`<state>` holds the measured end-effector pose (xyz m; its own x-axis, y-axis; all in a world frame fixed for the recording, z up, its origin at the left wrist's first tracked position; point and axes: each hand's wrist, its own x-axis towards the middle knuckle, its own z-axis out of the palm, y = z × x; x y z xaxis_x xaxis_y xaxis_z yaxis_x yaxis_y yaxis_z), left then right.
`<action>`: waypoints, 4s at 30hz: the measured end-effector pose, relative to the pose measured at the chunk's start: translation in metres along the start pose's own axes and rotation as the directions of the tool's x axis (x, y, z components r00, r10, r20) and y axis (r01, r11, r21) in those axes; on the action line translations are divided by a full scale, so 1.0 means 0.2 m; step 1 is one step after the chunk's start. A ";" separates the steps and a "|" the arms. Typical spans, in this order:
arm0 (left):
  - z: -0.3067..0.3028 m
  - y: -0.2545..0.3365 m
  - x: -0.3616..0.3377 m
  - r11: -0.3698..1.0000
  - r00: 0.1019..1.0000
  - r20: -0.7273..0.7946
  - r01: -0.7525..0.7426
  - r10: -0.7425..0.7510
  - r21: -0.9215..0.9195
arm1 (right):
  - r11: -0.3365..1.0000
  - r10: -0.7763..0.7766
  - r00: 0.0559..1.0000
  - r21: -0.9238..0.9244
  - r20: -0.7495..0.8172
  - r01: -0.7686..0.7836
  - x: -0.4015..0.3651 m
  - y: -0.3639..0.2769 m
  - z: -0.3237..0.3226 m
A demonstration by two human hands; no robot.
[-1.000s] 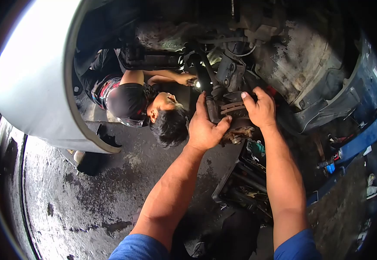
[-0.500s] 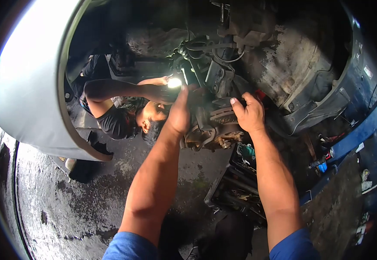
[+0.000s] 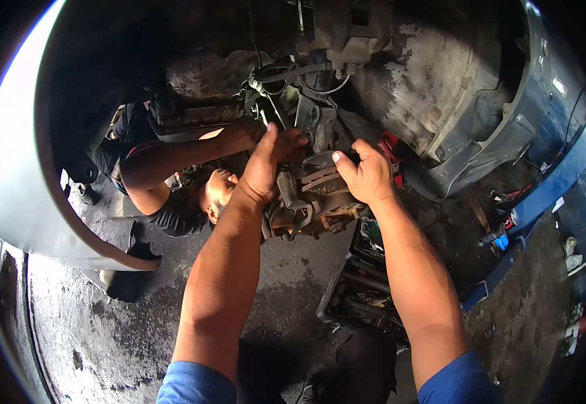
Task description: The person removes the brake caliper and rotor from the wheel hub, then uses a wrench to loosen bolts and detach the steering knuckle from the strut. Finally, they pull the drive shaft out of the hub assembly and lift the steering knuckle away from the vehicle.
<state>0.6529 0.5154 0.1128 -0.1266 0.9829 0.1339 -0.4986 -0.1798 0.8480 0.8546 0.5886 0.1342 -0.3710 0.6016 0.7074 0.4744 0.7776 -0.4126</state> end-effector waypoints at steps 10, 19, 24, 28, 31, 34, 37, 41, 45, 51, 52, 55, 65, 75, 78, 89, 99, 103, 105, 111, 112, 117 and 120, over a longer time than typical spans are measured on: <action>-0.01 -0.02 0.01 0.999 1.000 -0.004 -0.001 0.002 0.044 | 1.000 0.008 1.000 0.025 0.000 -0.008 0.00 0.02 0.01; -0.02 0.11 0.03 0.954 0.995 0.018 0.093 -0.102 0.285 | 1.000 -0.003 1.000 0.014 -0.002 0.003 0.00 0.01 0.00; 0.00 0.16 0.05 0.874 0.990 0.053 0.089 -0.130 0.478 | 1.000 0.018 0.999 -0.005 0.030 -0.018 0.00 0.00 -0.02; 0.02 0.15 0.03 0.884 0.991 0.026 0.104 -0.130 0.457 | 0.999 0.005 0.999 -0.043 0.040 -0.004 0.00 0.01 -0.02; 0.03 0.14 0.02 0.879 0.992 0.021 0.100 -0.124 0.466 | 0.999 0.008 0.999 -0.045 0.036 -0.007 0.00 0.01 -0.02; 0.05 0.15 0.01 0.871 0.993 0.026 0.091 -0.118 0.483 | 1.000 -0.007 1.000 -0.029 0.008 0.007 0.00 0.01 -0.01; 0.05 0.13 0.01 0.833 0.995 -0.005 0.085 -0.098 0.547 | 1.000 -0.004 1.000 -0.011 0.017 0.004 0.00 0.01 -0.02; 0.06 0.08 -0.04 0.874 0.972 -0.190 -0.030 0.139 0.484 | 0.999 0.008 1.000 -0.031 0.012 -0.007 0.00 0.01 -0.01; 0.12 -0.04 -0.21 0.712 0.814 -0.246 -0.264 0.527 0.650 | 1.000 0.007 1.000 -0.029 0.014 -0.006 0.00 0.01 -0.02; 0.25 -0.17 -0.32 0.638 0.832 -0.103 -0.332 0.545 0.695 | 1.000 -0.009 1.000 -0.008 -0.001 0.009 -0.01 0.00 -0.03; 0.23 -0.20 -0.30 0.670 0.824 -0.108 -0.369 0.557 0.644 | 1.000 -0.007 1.000 -0.012 0.007 0.007 -0.01 0.01 -0.02; 0.21 -0.23 -0.29 0.672 0.804 -0.139 -0.372 0.578 0.640 | 1.000 0.014 1.000 -0.028 0.024 -0.013 -0.01 0.00 -0.03; 0.24 -0.20 -0.28 0.509 0.753 -0.179 -0.231 0.633 0.829 | 0.999 0.034 0.997 0.006 0.063 -0.035 0.00 0.00 -0.05; 0.27 -0.15 -0.32 0.597 0.836 -0.045 -0.352 0.546 0.721 | 0.998 0.058 0.971 -0.027 0.230 -0.053 0.04 0.04 -0.02; 0.26 -0.16 -0.33 0.645 0.859 -0.136 -0.258 0.494 0.719 | 0.995 0.051 0.953 0.067 0.299 -0.074 0.04 0.08 0.00; 0.25 -0.20 -0.36 0.716 0.866 -0.186 -0.244 0.465 0.654 | 0.968 0.153 0.833 0.091 0.531 -0.235 0.09 0.01 -0.20; 0.26 -0.24 -0.33 0.597 0.795 -0.233 -0.193 0.561 0.779 | 0.897 0.234 0.711 0.134 0.663 -0.421 0.47 0.33 0.05; 0.32 -0.22 -0.34 0.731 0.815 -0.296 -0.211 0.498 0.649 | 0.916 0.106 0.734 0.222 0.671 -0.335 0.47 0.37 0.29; 0.33 -0.20 -0.34 0.752 0.815 -0.317 -0.205 0.486 0.627 | 0.931 0.201 0.705 0.091 0.680 -0.353 0.47 0.42 0.31; 0.33 -0.17 -0.32 0.831 0.851 -0.350 -0.166 0.393 0.531 | 0.943 0.112 0.679 0.137 0.726 -0.302 0.50 0.51 0.44; 0.32 -0.16 -0.31 0.831 0.845 -0.356 -0.167 0.398 0.531 | 0.935 0.073 0.673 0.185 0.736 -0.304 0.50 0.56 0.50; 0.31 -0.15 -0.30 0.842 0.859 -0.341 -0.172 0.383 0.512 | 0.948 0.110 0.679 0.128 0.726 -0.292 0.51 0.57 0.56; 0.31 -0.17 -0.31 0.823 0.837 -0.336 -0.214 0.432 0.526 | 0.895 -0.111 0.668 0.367 0.735 -0.255 0.50 0.60 0.47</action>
<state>0.7309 0.4630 0.1071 -0.6095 0.7314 0.3059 0.0673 -0.3367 0.9392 0.8003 0.7601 0.1021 -0.8878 0.4499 0.0966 0.2262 0.6096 -0.7598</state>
